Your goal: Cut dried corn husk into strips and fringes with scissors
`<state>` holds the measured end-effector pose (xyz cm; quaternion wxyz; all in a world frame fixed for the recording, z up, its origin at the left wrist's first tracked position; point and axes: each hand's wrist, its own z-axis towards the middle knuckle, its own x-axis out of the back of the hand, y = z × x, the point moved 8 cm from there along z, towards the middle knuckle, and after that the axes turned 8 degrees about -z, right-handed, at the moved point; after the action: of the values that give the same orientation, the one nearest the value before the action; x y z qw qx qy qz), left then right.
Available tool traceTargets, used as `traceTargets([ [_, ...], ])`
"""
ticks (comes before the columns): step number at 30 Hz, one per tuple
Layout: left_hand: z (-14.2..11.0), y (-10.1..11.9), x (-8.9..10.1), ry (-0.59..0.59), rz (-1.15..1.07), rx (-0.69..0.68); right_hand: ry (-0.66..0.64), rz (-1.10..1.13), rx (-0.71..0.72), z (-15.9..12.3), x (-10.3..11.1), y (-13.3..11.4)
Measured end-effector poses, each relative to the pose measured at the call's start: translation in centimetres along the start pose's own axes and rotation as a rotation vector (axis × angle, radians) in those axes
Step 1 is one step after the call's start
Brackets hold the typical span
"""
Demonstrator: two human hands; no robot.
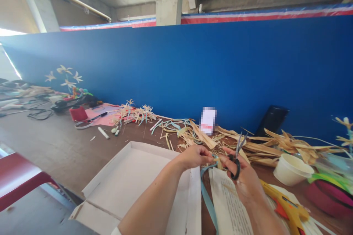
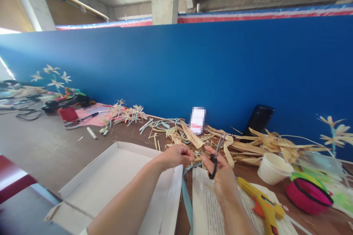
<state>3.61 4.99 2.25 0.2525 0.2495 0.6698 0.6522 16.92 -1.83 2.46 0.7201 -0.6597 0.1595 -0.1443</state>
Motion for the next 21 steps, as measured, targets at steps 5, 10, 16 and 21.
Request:
traceTargets([
  [5,0.1,0.0,0.0,0.014,-0.113,0.023,0.025,0.008,0.016,0.0,0.2,-0.1],
  [10,0.2,0.0,-0.8,0.01,-0.237,0.041,0.047,0.004,0.038,-0.1,0.5,-0.2],
  [16,-0.2,0.3,-1.0,0.107,-0.159,0.032,0.057,-0.1,0.055,-0.2,0.6,-0.3],
  [21,-0.2,0.6,-0.7,0.189,-0.181,0.021,0.074,-0.164,0.059,0.0,0.7,-0.4],
])
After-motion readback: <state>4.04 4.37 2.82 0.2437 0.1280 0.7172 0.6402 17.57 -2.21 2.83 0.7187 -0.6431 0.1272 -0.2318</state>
